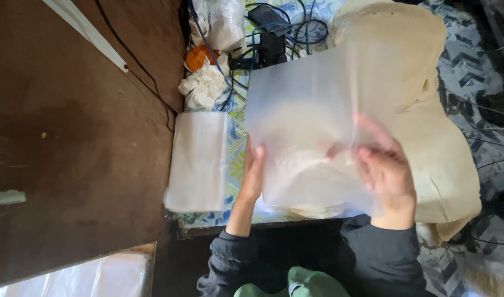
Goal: The person sorts flatbreads by hand, moving individual pieces from stacks and placing them onto plastic sheets or other stacks.
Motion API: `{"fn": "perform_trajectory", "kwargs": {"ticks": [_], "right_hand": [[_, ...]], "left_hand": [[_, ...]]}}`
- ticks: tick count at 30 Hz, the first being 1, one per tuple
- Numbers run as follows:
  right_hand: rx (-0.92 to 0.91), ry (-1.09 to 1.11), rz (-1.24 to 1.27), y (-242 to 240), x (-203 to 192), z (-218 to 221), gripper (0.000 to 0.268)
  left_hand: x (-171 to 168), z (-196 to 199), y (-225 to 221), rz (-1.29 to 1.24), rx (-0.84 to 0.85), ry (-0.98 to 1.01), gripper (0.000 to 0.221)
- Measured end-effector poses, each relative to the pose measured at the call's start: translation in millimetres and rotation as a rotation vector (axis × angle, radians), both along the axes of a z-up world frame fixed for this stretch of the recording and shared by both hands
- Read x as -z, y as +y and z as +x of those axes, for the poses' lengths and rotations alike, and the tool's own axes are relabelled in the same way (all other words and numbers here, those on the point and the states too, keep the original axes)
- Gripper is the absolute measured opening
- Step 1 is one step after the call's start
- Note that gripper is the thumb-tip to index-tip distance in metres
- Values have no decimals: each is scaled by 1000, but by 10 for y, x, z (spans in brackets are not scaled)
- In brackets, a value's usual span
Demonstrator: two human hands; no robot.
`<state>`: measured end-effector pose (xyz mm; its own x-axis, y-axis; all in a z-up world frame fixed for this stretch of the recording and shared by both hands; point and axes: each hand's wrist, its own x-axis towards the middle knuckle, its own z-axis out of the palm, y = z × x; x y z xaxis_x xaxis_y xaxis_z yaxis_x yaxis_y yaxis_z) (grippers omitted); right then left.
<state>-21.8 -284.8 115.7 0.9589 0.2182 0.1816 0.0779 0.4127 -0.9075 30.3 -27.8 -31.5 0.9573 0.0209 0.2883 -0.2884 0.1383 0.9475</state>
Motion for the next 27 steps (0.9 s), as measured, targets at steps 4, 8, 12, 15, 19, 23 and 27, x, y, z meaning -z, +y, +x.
{"fn": "perform_trajectory", "kwargs": {"ticks": [4, 8, 12, 15, 19, 23, 27], "right_hand": [[238, 170, -187, -189, -111, 99, 62], [279, 210, -225, -620, 634, 370, 64], [427, 375, -433, -775, 1182, 515, 62], [490, 407, -499, -706, 1266, 505, 63], [578, 376, -513, -539, 1133, 327, 73], [601, 371, -533, -500, 1068, 81, 83], [642, 255, -461, -513, 1186, -85, 60]], "left_hand": [[-25, 222, -77, -324, 74, 295, 88], [-169, 386, -33, -136, -24, 284, 72], [-152, 411, -46, 369, -195, 294, 56], [-218, 391, -60, 508, -267, 217, 45], [-306, 297, -11, 496, -256, 372, 42], [-182, 102, 149, 572, -157, 377, 52], [-191, -96, 161, 342, -93, 282, 47]]}}
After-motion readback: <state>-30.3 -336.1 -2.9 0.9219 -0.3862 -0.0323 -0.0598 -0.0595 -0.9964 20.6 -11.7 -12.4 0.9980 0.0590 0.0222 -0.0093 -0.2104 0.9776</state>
